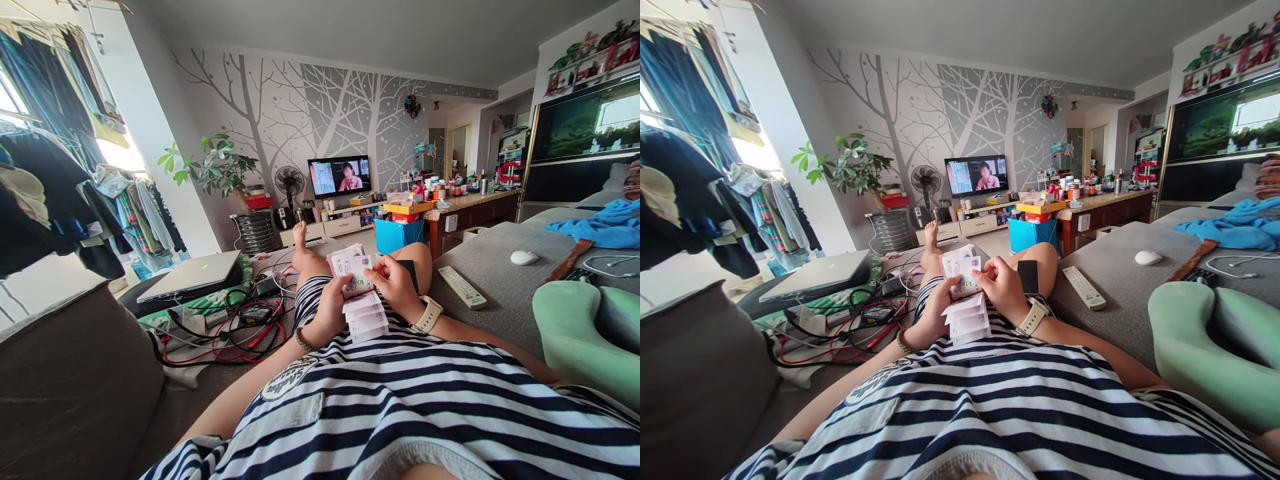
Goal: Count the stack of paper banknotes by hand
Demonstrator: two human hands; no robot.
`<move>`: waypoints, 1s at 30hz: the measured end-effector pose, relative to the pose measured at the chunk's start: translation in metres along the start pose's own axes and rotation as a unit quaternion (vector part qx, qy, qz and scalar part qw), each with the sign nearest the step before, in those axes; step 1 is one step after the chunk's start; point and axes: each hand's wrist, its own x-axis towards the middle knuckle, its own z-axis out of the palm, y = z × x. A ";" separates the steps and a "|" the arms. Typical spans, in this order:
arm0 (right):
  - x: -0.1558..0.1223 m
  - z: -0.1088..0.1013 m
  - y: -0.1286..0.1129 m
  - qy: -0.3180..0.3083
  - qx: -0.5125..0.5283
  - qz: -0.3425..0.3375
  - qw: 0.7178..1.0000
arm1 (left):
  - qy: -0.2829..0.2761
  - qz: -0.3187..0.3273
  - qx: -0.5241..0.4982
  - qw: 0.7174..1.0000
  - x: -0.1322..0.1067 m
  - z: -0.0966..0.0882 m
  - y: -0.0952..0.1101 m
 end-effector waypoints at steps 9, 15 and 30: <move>0.000 0.002 0.005 0.002 -0.025 -0.030 0.999 | 0.005 -0.010 -0.007 1.000 -0.007 0.010 0.001; -0.005 -0.001 -0.004 -0.027 0.007 -0.072 0.997 | -0.015 -0.016 -0.033 0.999 -0.001 0.007 0.000; -0.008 0.000 -0.007 -0.049 0.027 -0.077 0.995 | -0.042 -0.001 -0.011 0.999 0.002 0.005 -0.004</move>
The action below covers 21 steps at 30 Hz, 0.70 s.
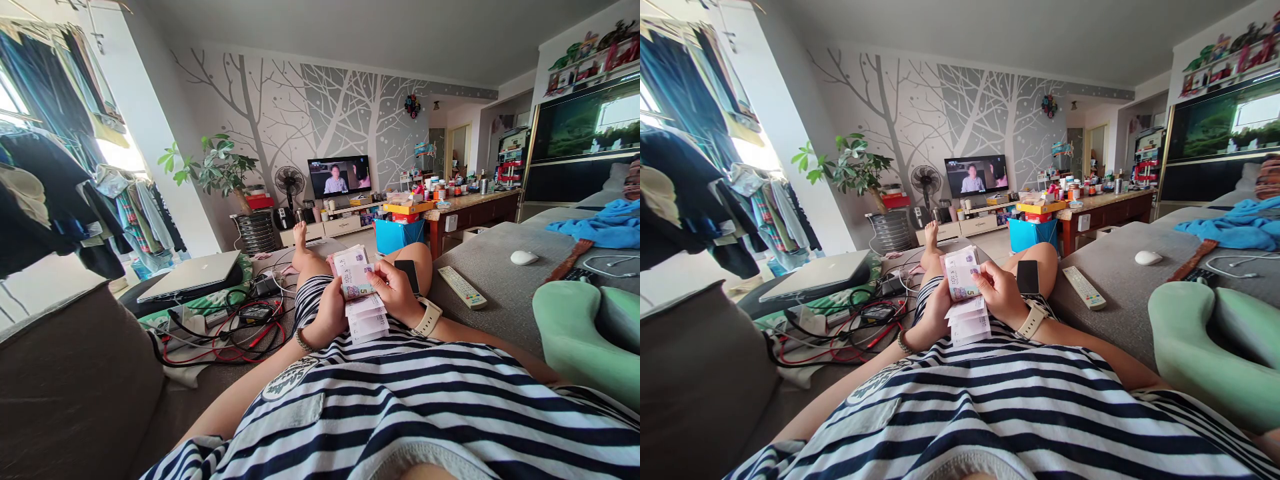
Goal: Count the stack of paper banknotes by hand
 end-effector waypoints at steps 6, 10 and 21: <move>0.000 -0.001 -0.002 -0.007 0.000 0.005 1.000 | -0.019 -0.005 0.004 1.000 0.000 -0.003 -0.001; 0.000 -0.001 -0.004 -0.004 -0.002 0.000 1.000 | -0.016 0.006 0.009 1.000 0.000 -0.003 -0.001; 0.000 -0.001 -0.006 -0.003 -0.017 -0.016 1.000 | -0.030 0.012 0.018 0.999 0.001 -0.004 -0.002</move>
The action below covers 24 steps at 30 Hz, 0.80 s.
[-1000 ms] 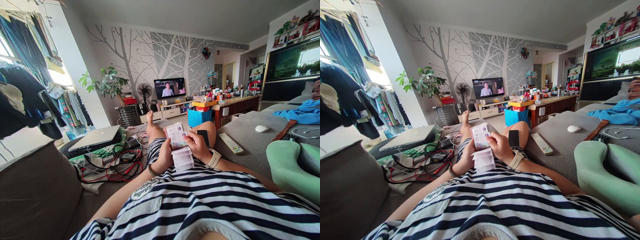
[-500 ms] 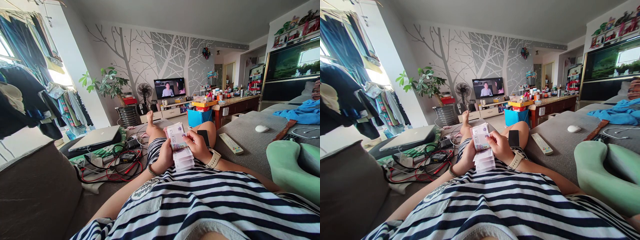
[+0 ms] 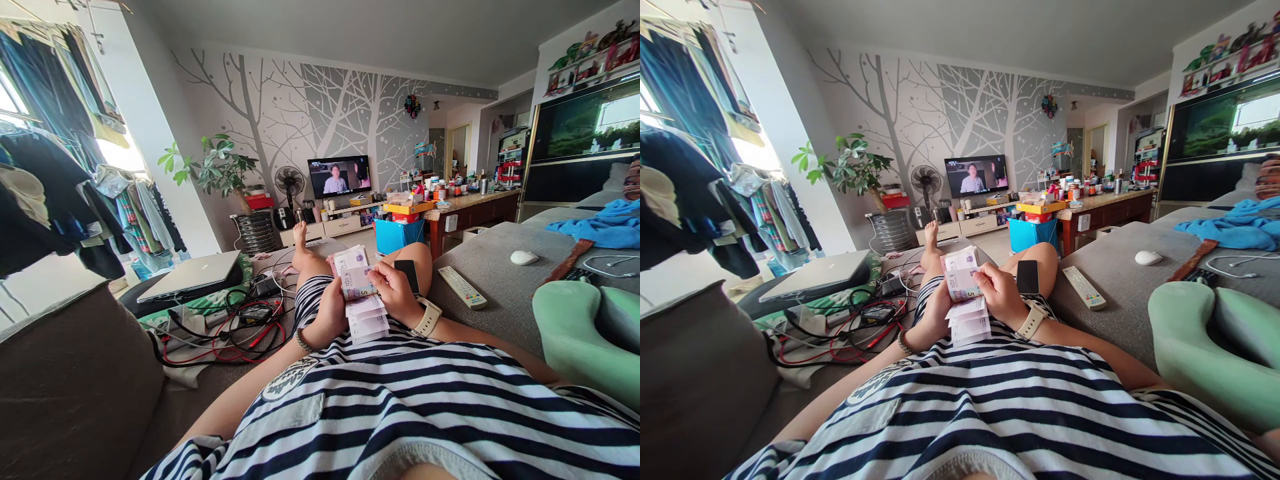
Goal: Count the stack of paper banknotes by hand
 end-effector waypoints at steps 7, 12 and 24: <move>0.000 0.000 0.000 -0.002 0.001 0.002 1.000 | 0.020 -0.008 -0.004 1.000 0.000 0.002 0.001; 0.000 0.000 0.002 -0.005 0.004 -0.002 1.000 | 0.016 -0.008 -0.007 1.000 0.001 0.001 0.001; -0.001 0.000 0.001 -0.012 0.014 -0.004 1.000 | 0.007 0.020 -0.012 1.000 0.002 0.001 0.001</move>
